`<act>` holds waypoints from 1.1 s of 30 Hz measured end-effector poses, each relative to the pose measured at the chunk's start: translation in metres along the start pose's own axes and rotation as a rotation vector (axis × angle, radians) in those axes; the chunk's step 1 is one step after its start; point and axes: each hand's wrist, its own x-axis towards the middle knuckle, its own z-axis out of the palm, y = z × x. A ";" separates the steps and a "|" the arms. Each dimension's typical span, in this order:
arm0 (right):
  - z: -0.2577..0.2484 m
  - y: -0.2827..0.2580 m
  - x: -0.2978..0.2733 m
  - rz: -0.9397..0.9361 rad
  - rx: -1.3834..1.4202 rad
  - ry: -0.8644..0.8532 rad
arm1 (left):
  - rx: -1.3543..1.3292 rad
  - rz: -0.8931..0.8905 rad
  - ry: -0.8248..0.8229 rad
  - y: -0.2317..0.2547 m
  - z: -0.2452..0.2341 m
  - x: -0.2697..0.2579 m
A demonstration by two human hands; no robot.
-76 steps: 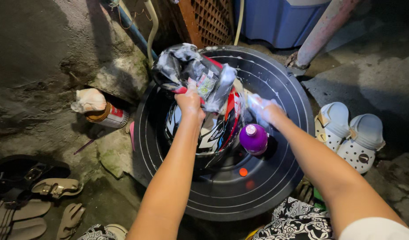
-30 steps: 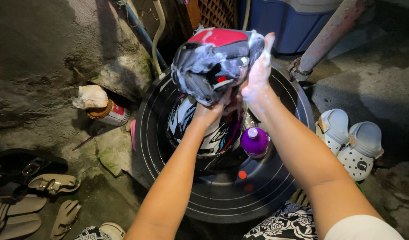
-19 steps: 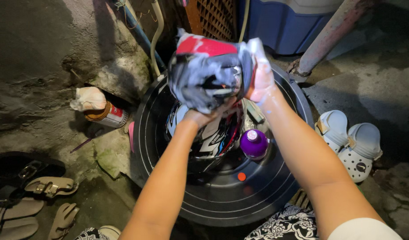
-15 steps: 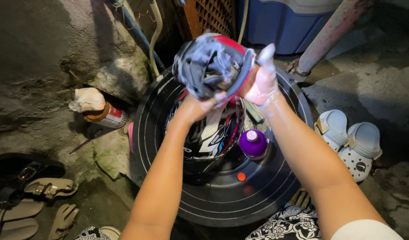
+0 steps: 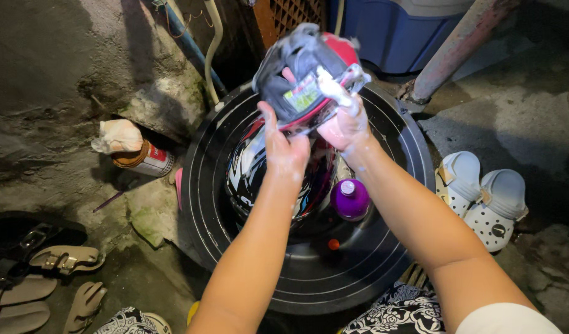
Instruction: The person washes the inner padding and lining of a motorcycle helmet by hand using soap and water under an outdoor tap.
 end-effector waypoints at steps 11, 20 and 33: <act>-0.024 0.017 0.014 -0.145 -0.014 0.225 | -0.071 -0.028 0.202 -0.011 0.051 -0.023; -0.021 0.031 0.019 -0.137 -0.082 0.256 | -0.048 -0.095 0.171 0.013 0.046 -0.004; -0.058 0.024 0.041 -0.129 0.076 0.380 | 0.138 0.006 0.297 0.010 -0.030 0.023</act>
